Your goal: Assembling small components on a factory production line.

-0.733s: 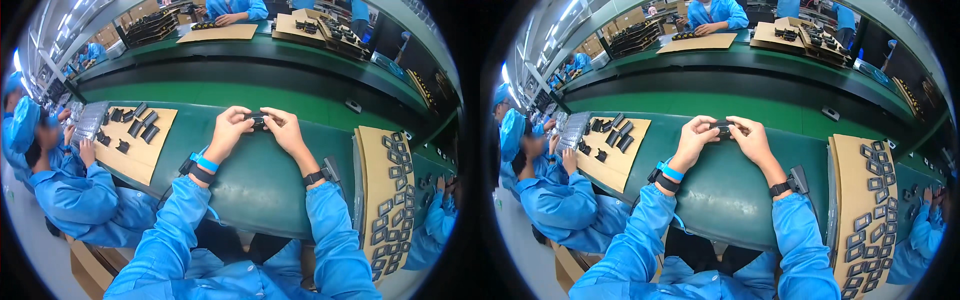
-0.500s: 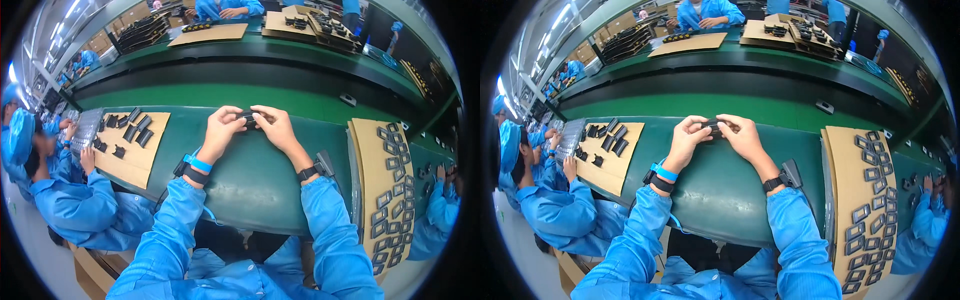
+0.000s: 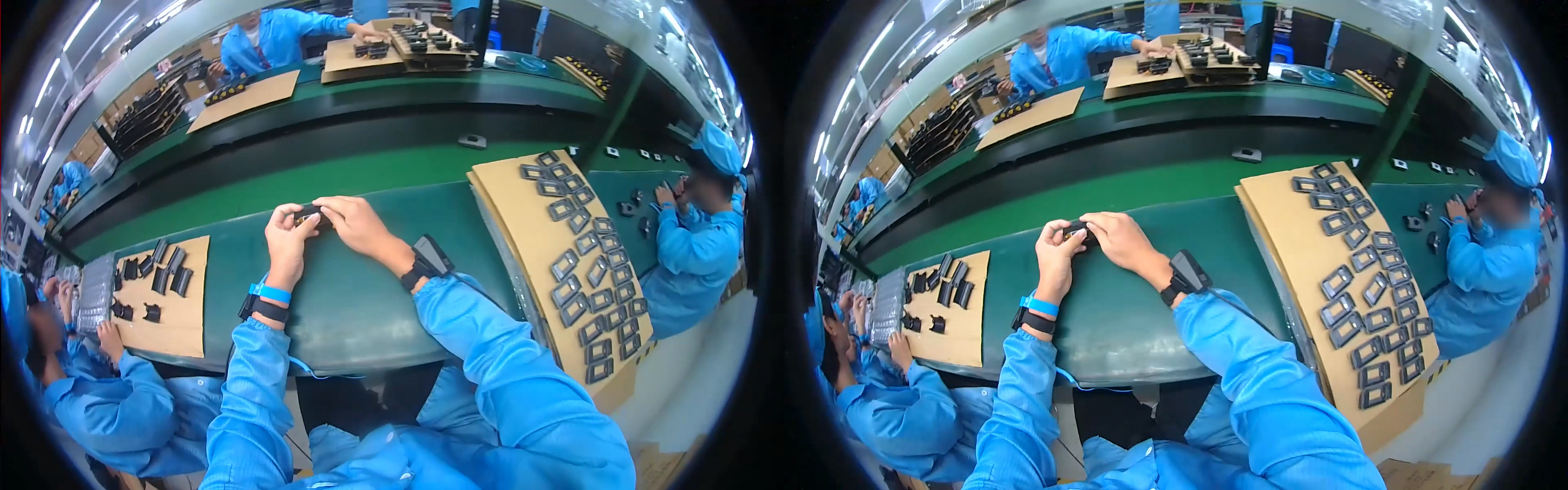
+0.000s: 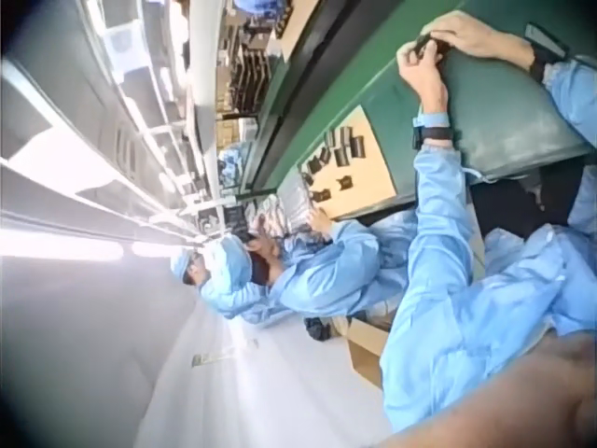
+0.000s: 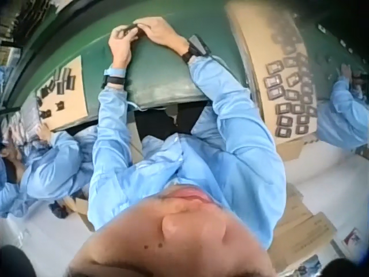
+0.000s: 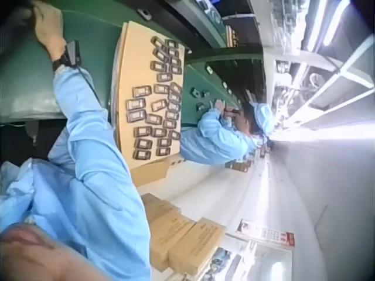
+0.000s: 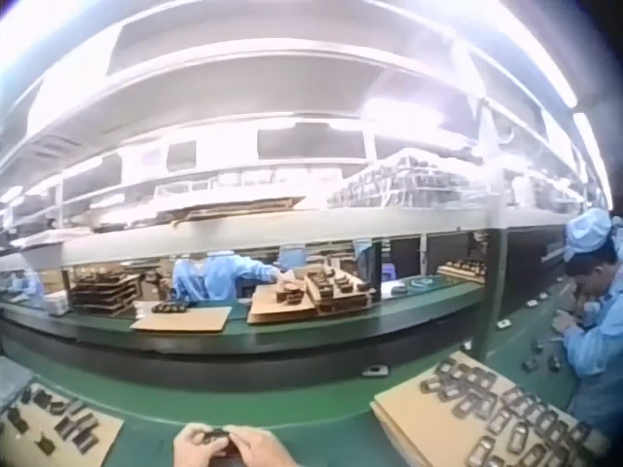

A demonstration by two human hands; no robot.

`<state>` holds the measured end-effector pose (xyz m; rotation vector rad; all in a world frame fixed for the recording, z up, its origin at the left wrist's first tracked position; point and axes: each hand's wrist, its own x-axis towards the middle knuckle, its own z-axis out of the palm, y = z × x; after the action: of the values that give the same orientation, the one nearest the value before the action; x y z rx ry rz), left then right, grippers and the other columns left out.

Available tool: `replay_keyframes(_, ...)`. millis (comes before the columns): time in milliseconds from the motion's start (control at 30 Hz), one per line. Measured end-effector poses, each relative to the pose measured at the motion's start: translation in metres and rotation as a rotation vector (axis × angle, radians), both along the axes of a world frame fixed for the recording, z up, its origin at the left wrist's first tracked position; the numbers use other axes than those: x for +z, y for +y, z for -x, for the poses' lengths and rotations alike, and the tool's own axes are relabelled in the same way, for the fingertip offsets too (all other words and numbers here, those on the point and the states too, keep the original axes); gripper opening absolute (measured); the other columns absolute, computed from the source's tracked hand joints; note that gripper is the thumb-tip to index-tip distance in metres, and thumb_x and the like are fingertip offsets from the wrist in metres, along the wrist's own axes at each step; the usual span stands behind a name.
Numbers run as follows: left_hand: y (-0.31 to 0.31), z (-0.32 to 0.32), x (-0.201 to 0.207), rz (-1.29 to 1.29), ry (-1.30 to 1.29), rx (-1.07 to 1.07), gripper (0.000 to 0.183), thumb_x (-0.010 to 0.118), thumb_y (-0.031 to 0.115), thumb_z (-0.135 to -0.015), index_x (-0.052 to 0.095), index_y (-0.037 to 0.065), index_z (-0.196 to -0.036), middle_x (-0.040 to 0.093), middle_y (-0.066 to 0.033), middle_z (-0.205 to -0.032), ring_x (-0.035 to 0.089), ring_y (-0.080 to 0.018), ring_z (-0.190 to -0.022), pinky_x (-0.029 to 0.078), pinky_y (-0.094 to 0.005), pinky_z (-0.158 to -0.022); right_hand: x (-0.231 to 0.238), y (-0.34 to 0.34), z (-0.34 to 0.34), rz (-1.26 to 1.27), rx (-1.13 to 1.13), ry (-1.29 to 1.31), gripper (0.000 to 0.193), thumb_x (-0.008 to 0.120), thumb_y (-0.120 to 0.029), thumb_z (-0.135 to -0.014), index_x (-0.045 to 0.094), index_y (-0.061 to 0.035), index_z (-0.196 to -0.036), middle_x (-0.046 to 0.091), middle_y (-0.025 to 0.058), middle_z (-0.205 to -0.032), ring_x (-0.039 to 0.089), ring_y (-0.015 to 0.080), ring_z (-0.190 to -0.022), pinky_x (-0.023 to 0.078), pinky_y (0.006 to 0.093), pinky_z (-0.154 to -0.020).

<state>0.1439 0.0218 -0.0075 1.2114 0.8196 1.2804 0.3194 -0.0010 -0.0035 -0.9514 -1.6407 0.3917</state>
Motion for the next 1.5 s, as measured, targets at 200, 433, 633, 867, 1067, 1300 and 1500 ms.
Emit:
replay_keyframes(200, -0.005, -0.018, -0.004, -0.118, 0.153, -0.055, 0.031, 0.077, -0.005, -0.089, 0.057, 0.003, -0.112, 0.07, -0.0063, -0.102, 0.07, -0.0119, -0.088, 0.059, -0.025, -0.07, -0.004, 0.005, -0.027, 0.004, -0.497, 0.04, 0.023, 0.061, -0.019, -0.102, 0.074, -0.0016, -0.11, 0.073, 0.0203, -0.108, 0.07, 0.0417, -0.1, 0.056, 0.0486, -0.089)
replay_keyframes(433, 0.0, 0.002, -0.009, -0.129, 0.081, 0.003, 0.031, 0.078, -0.007, -0.088, 0.058, 0.0, -0.111, 0.07, -0.0072, -0.095, 0.068, -0.0122, -0.081, 0.056, -0.0254, -0.067, 0.102, -0.042, -0.126, 0.233, -1.108, -0.763, 0.027, 0.062, -0.018, -0.083, 0.076, -0.0032, -0.101, 0.071, 0.0247, -0.107, 0.066, 0.0386, -0.103, 0.055, 0.0498, -0.086)
replay_keyframes(633, -0.002, -0.002, -0.008, -0.226, 0.136, 0.054, 0.032, 0.08, -0.004, -0.082, 0.061, 0.0, -0.107, 0.075, -0.0132, -0.092, 0.075, -0.0223, -0.082, 0.061, -0.034, -0.072, 0.097, -0.098, -0.22, 0.411, -1.106, -0.973, 0.04, 0.068, -0.05, -0.092, 0.076, -0.0108, -0.097, 0.077, 0.0206, -0.093, 0.075, 0.0353, -0.084, 0.057, 0.0534, -0.081)
replay_keyframes(867, -0.015, -0.006, -0.005, -0.294, 0.084, 0.152, 0.03, 0.081, -0.003, -0.079, 0.06, 0.001, -0.101, 0.071, -0.0095, -0.083, 0.072, -0.0151, -0.078, 0.059, -0.0326, -0.069, 0.078, -0.084, -0.213, 0.521, -1.088, -0.992, 0.053, 0.064, -0.054, -0.096, 0.075, -0.003, -0.105, 0.075, 0.0258, -0.105, 0.071, 0.0471, -0.101, 0.057, 0.056, -0.085)
replay_keyframes(1067, -0.02, -0.004, -0.014, -0.308, 0.216, 0.263, 0.036, 0.085, 0.005, -0.075, 0.059, 0.001, -0.099, 0.063, -0.0102, -0.076, 0.061, -0.0181, -0.07, 0.051, -0.0352, -0.067, 0.044, -0.064, -0.237, 0.398, -1.013, -0.959, 0.032, 0.07, -0.027, -0.097, 0.066, 0.0044, -0.103, 0.073, 0.029, -0.104, 0.071, 0.0482, -0.099, 0.058, 0.0556, -0.083)
replay_keyframes(1300, -0.025, -0.032, 0.004, -0.402, 0.206, 0.278, 0.035, 0.088, 0.006, -0.074, 0.064, 0.003, -0.099, 0.071, -0.0102, -0.084, 0.071, -0.0195, -0.079, 0.059, -0.0362, -0.074, 0.053, -0.09, -0.282, -0.017, -1.023, -1.087, 0.046, 0.076, -0.027, -0.093, 0.064, -0.0039, -0.131, 0.073, 0.0241, -0.114, 0.072, 0.0427, -0.1, 0.058, 0.0489, -0.083)
replay_keyframes(1500, 0.009, 0.012, -0.02, -0.231, 0.112, 0.067, 0.031, 0.08, -0.003, -0.083, 0.06, -0.001, -0.108, 0.072, -0.0103, -0.087, 0.07, -0.0154, -0.074, 0.059, -0.029, -0.067, 0.064, -0.081, -0.167, -0.053, -0.935, -0.924, 0.011, 0.065, -0.012, -0.094, 0.063, -0.0059, -0.103, 0.072, 0.0195, -0.09, 0.072, 0.0416, -0.086, 0.057, 0.0531, -0.07)
